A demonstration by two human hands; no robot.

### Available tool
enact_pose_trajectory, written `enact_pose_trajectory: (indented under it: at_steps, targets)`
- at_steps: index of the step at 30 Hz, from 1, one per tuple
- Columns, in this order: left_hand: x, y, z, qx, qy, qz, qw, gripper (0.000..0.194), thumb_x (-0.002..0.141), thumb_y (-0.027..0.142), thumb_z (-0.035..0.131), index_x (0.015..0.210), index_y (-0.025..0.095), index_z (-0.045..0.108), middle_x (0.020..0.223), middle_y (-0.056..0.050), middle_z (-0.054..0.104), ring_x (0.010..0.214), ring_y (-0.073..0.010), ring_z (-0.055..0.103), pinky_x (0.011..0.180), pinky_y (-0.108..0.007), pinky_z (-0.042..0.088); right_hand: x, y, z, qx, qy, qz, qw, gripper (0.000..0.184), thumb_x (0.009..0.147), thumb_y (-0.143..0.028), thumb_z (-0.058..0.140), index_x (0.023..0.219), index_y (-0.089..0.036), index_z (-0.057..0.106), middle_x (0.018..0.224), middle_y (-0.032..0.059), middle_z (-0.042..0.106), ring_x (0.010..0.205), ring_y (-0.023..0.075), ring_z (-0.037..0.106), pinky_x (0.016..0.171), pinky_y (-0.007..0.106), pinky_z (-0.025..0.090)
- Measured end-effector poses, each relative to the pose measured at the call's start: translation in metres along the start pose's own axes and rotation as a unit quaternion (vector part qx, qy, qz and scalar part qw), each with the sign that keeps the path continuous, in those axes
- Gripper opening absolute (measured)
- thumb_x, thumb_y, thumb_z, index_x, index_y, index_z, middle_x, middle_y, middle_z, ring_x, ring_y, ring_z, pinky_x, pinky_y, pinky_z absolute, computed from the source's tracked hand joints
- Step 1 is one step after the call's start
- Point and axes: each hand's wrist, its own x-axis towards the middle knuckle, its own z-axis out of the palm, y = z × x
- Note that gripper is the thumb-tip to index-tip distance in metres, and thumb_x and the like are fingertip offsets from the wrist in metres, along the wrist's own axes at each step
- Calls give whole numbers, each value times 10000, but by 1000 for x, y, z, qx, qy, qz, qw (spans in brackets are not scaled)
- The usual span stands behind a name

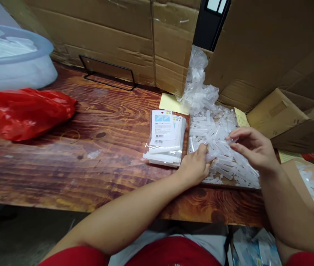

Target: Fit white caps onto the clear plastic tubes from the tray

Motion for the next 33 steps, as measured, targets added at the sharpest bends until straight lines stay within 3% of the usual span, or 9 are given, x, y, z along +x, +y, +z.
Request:
enact_pose_trajectory:
  at_steps: [3, 7, 15, 17, 20, 24, 26, 28, 33]
  targets:
    - [0, 0, 1, 10, 7, 8, 1000, 297, 910, 233, 478, 1188, 165, 399, 1037, -127, 705, 986, -310, 704, 822, -411, 540, -30, -21, 8, 21, -13, -58, 998, 133, 841, -213, 703, 960, -251, 658, 919, 64, 681, 905, 218, 646, 817, 371, 541]
    - [2, 1, 4, 40, 10, 27, 999, 337, 899, 210, 485, 1222, 157, 404, 1036, -130, 698, 999, -303, 702, 812, -395, 543, -40, -20, 14, -31, -47, -83, 995, 179, 847, -172, 699, 1009, -246, 685, 949, 78, 717, 895, 225, 674, 822, 387, 550]
    - [4, -3, 5, 111, 13, 66, 992, 222, 925, 184, 416, 1134, 151, 482, 970, -138, 687, 907, -289, 695, 713, -365, 548, -51, -9, 15, -79, -48, -63, 994, 139, 855, -202, 691, 978, -259, 725, 932, 60, 757, 851, 214, 710, 781, 339, 563]
    - [5, -3, 4, 133, 15, 69, 989, 226, 952, 172, 356, 1135, 153, 486, 935, -132, 679, 869, -281, 691, 689, -360, 543, -53, -8, 18, -110, -47, -52, 991, 41, 874, -240, 679, 897, -240, 713, 835, 49, 740, 747, 188, 686, 708, 308, 539]
    - [6, 0, 1, 158, 3, 73, 985, 250, 979, 169, 288, 1121, 157, 492, 910, -125, 669, 844, -279, 685, 664, -361, 538, -54, -7, 20, -142, -62, -7, 988, 236, 933, -320, 596, 721, -222, 631, 625, 11, 624, 561, 143, 568, 570, 280, 459]
    - [6, 4, -1, 173, 0, 75, 982, 246, 985, 176, 280, 1112, 162, 490, 918, -122, 661, 856, -274, 680, 661, -352, 538, -56, -9, 18, -105, -89, 47, 989, 210, 891, -387, 649, 1028, -231, 616, 850, 33, 660, 683, 157, 591, 595, 271, 464]
    - [5, 5, -2, 176, 0, 76, 981, 252, 985, 166, 272, 1103, 163, 494, 923, -123, 658, 868, -269, 678, 676, -349, 540, -56, -10, 18, -106, -96, 59, 988, 166, 939, -384, 576, 903, -226, 614, 745, 13, 627, 631, 146, 562, 588, 269, 444]
    - [5, 5, -2, 172, -1, 75, 982, 258, 986, 165, 266, 1099, 161, 498, 922, -124, 657, 861, -267, 676, 676, -348, 539, -55, -10, 20, -111, -102, 74, 986, 297, 976, -397, 501, 746, -222, 567, 618, -8, 557, 561, 136, 513, 560, 270, 413]
    - [5, 5, -4, 173, 5, 68, 983, 243, 988, 181, 286, 1109, 160, 496, 926, -130, 655, 860, -279, 676, 652, -347, 529, -54, -9, 26, -96, -112, 82, 986, 207, 922, -426, 586, 888, -222, 590, 727, 4, 611, 619, 146, 551, 589, 269, 441]
